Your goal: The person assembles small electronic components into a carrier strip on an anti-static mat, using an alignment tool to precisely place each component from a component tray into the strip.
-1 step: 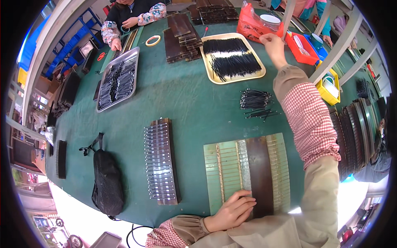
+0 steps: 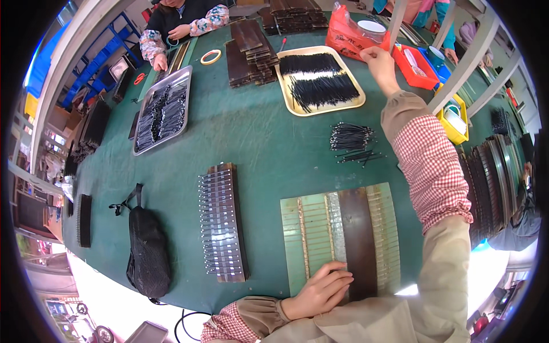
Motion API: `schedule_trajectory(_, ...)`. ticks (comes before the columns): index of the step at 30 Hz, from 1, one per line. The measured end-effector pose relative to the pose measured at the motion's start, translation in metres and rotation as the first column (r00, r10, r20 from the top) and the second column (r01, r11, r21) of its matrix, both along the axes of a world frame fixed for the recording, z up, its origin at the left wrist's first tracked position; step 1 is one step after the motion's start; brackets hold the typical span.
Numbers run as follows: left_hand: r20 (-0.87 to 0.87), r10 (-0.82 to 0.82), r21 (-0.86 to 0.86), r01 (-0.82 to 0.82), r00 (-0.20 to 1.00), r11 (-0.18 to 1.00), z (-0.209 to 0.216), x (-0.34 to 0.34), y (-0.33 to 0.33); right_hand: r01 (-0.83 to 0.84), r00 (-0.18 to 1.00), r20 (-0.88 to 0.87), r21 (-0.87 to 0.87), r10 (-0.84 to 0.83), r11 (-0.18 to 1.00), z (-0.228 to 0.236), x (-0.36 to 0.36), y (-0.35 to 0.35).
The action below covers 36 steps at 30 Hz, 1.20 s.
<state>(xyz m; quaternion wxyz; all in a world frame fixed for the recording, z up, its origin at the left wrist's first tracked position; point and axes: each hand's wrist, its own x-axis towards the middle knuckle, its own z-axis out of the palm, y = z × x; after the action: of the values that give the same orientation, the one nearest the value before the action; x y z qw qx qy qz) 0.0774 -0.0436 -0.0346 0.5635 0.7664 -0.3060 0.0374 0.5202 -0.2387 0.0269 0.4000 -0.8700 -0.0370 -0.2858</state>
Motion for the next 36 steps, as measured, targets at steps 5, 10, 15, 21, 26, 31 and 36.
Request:
schedule_trajectory(5, 0.028, 0.032, 0.014, -0.033, 0.999, 0.999, 0.003, -0.001, 0.000, -0.124, 0.976, -0.182, -0.034, 0.116, 0.992, -0.004, -0.045, -0.069)
schedule_trajectory(10, 0.074, 0.067, 0.050, -0.071, 0.995, 0.996, 0.000, 0.002, -0.003, -0.292, 0.712, -0.639, 0.107, 0.291, 0.950, -0.017, -0.139, -0.121)
schedule_trajectory(15, 0.120, 0.028, 0.098, -0.039, 0.992, 0.994, 0.004, 0.001, -0.002, -0.339, 0.858, -0.483, -0.273, 0.176, 0.900, -0.022, -0.264, -0.170)
schedule_trajectory(21, 0.190, 0.104, 0.182, -0.139, 0.976, 0.973, 0.001, 0.009, -0.001, -0.248, 0.920, -0.377, -0.358, 0.103, 0.900, -0.015, -0.371, -0.194)
schedule_trajectory(26, 0.266, 0.106, 0.325, -0.192, 0.958, 0.926, 0.006, 0.004, -0.002, -0.190, 0.920, -0.380, -0.205, 0.101, 0.960, -0.026, -0.378, -0.169)
schedule_trajectory(31, 0.330, -0.033, 0.483, -0.138, 0.944, 0.865, 0.006, -0.001, -0.010, -0.258, 0.949, -0.256, -0.291, 0.185, 0.921, -0.056, -0.289, -0.128)
schedule_trajectory(36, 0.348, -0.065, 0.476, -0.117, 0.935, 0.871, -0.006, 0.000, -0.015, -0.180, 0.922, -0.385, -0.354, 0.033, 0.918, -0.077, -0.228, -0.124)
